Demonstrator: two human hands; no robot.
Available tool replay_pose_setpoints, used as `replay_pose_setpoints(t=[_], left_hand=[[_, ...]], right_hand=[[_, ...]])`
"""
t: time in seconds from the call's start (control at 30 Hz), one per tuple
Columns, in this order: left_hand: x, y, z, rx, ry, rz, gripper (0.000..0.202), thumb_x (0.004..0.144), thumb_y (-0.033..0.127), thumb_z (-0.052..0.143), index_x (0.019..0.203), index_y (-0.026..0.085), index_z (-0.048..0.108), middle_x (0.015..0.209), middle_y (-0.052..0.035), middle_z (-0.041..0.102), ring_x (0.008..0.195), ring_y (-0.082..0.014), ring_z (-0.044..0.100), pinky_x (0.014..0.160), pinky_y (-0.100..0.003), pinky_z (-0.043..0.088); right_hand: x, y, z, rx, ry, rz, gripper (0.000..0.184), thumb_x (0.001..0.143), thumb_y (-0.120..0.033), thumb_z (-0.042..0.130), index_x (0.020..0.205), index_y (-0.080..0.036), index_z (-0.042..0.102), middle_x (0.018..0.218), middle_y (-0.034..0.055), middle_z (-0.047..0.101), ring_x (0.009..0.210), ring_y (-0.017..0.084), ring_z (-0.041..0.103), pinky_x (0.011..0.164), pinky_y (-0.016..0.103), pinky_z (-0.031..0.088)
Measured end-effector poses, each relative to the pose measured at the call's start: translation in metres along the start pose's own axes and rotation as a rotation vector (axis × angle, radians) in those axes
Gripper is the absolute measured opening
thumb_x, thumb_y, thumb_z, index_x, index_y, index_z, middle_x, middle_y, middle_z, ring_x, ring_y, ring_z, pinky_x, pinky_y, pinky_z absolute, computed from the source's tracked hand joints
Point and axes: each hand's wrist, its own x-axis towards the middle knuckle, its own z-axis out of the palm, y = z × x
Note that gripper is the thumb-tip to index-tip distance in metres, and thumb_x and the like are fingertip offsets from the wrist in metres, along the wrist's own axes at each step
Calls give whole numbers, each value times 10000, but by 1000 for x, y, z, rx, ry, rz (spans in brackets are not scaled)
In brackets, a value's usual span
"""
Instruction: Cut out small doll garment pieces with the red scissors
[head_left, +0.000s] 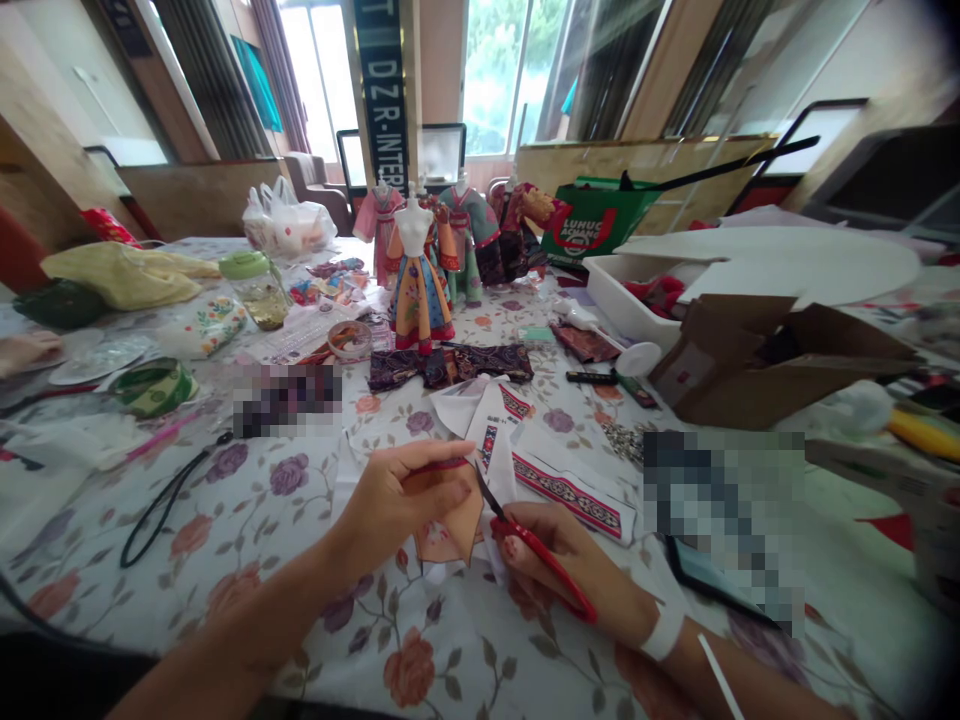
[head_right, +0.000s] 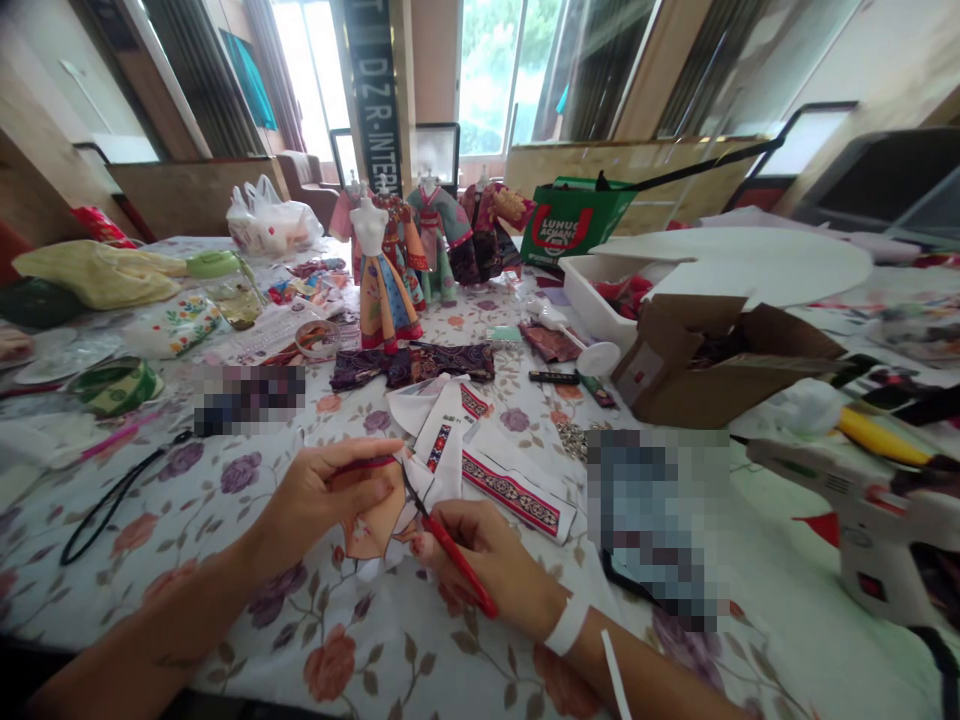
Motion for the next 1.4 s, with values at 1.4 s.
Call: replay_pose_setpoints(t=[1.4], left_hand=[[1,-3,-1,8,13,-24,414,700,291,762,1101,216,695,987,-44,735,879,-175,663,728,-211,527]], right_hand=[[0,11,-3,10,-7,9,503,754,-640,589,598,-189,429,415,-72,416,370,86,444,390,209,342]])
